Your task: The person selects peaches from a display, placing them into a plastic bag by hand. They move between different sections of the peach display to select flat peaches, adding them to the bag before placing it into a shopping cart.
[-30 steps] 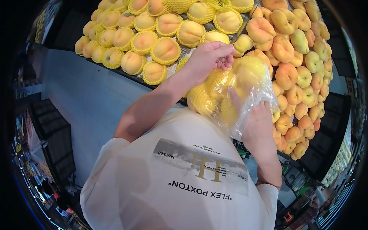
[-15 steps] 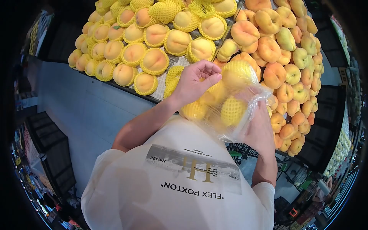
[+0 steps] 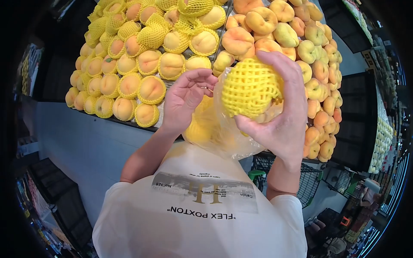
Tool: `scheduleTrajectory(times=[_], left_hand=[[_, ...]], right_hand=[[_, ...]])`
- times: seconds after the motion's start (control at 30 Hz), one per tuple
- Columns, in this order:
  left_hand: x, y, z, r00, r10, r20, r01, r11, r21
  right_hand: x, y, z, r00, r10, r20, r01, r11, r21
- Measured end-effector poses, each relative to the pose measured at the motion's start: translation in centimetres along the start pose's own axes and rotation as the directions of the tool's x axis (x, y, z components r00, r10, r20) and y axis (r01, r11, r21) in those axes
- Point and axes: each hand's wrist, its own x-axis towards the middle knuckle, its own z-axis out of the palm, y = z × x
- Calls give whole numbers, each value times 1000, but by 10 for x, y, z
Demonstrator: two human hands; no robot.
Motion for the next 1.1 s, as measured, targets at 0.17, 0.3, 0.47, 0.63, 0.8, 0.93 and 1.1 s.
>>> scheduleTrajectory(times=[0.17, 0.3, 0.47, 0.63, 0.8, 0.93, 1.1], left_hand=[[-12, 33, 7, 999, 30, 13, -31, 995, 92], [-23, 31, -9, 991, -60, -120, 51, 996, -76], [-39, 31, -32, 958, -160, -237, 61, 925, -375], [-45, 21, -59, 861, -242, -447, 27, 900, -436], [-56, 22, -79, 843, -180, -508, 86, 975, -203], [-54, 14, -94, 879, -179, -442, 272, 950, 156], [-40, -25, -98, 888, -148, -435, 296, 908, 297]], right_hand=[[13, -20, 48, 966, -139, 219, 143, 990, -3], [12, -22, 55, 967, -123, 223, 119, 992, 33], [-6, 2, 33, 977, 42, 207, -56, 997, 61], [-37, 22, 20, 851, 231, 472, -180, 972, -152], [-45, 27, 14, 831, 324, 453, -152, 914, -376], [-44, 25, 21, 915, 224, 336, -103, 933, -344], [-39, 23, 39, 926, 82, 368, -6, 979, -202]])
